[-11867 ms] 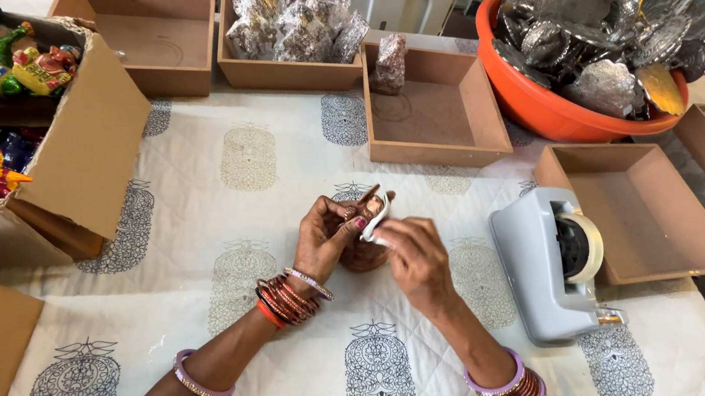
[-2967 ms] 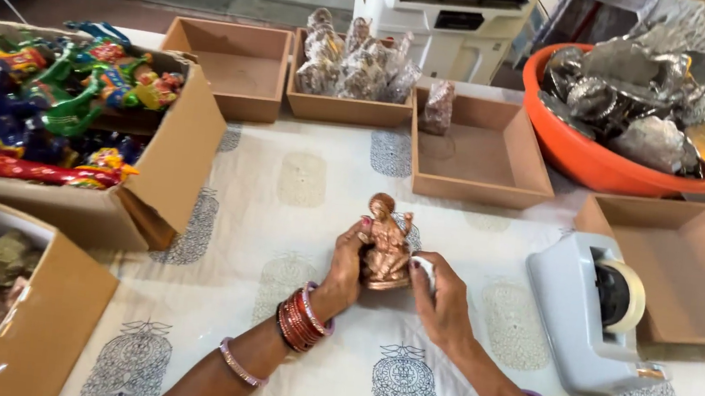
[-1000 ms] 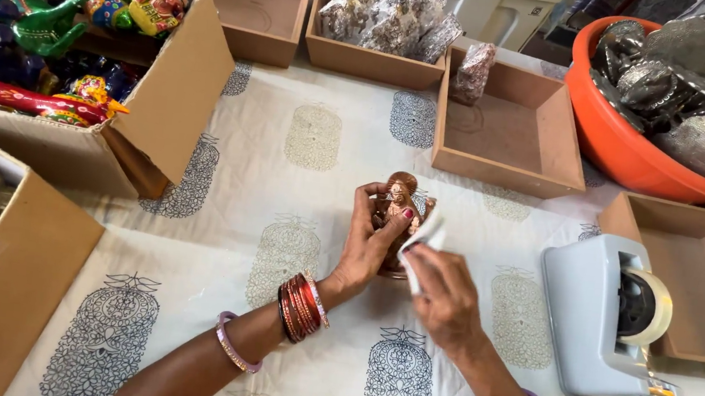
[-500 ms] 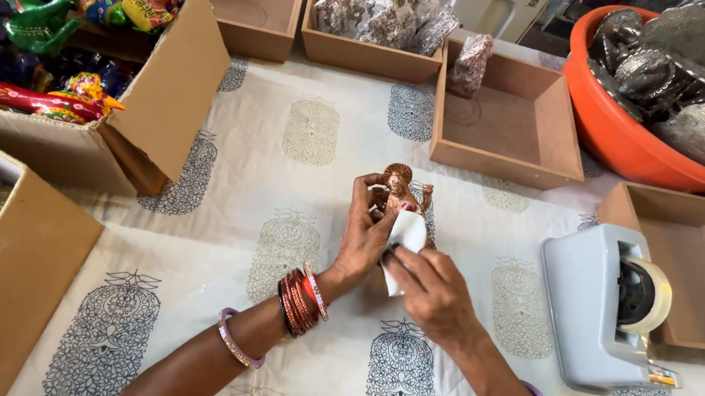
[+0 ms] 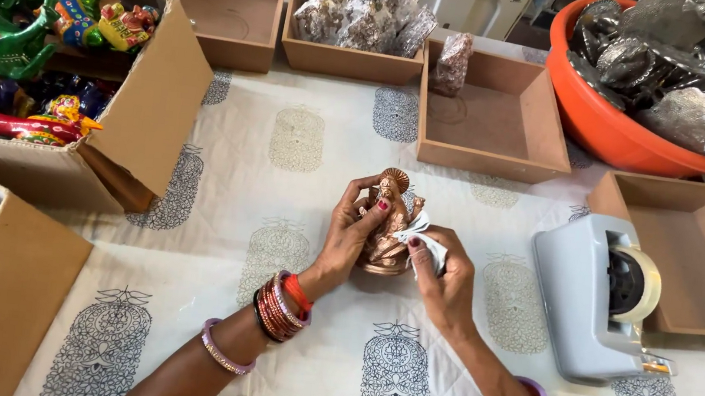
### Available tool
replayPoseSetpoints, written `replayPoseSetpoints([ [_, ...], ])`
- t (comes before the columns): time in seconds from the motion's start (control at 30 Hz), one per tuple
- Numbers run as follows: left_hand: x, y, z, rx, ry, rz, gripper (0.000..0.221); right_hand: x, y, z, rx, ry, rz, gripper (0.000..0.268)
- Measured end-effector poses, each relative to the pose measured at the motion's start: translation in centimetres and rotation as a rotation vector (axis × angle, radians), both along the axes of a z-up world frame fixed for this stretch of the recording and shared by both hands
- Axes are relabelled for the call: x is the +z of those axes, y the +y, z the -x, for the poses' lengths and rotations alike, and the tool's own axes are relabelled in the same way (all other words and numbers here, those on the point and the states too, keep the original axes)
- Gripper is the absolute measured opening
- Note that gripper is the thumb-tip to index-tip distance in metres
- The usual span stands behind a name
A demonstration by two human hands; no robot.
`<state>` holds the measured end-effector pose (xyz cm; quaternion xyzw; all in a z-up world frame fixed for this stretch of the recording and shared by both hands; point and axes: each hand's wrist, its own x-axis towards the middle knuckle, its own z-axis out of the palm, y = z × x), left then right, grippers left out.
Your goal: Cleaning and wrapping decorative figurines in bubble wrap and preparing them for packing.
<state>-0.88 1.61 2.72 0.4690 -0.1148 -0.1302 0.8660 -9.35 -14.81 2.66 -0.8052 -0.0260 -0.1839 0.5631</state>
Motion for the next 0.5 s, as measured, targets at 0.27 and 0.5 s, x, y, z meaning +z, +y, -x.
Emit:
replayPoseSetpoints([
  [0.27,-1.2,0.2,-0.1,-0.015,-0.077,0.073,0.043,0.5,0.8,0.3,0.117,-0.409,0.525,0.019],
  [0.5,-1.5,0.2,-0.7,-0.022,0.017,0.007,0.047,-0.3,-1.3,-1.2,0.114,-0.064,0.041,0.017],
])
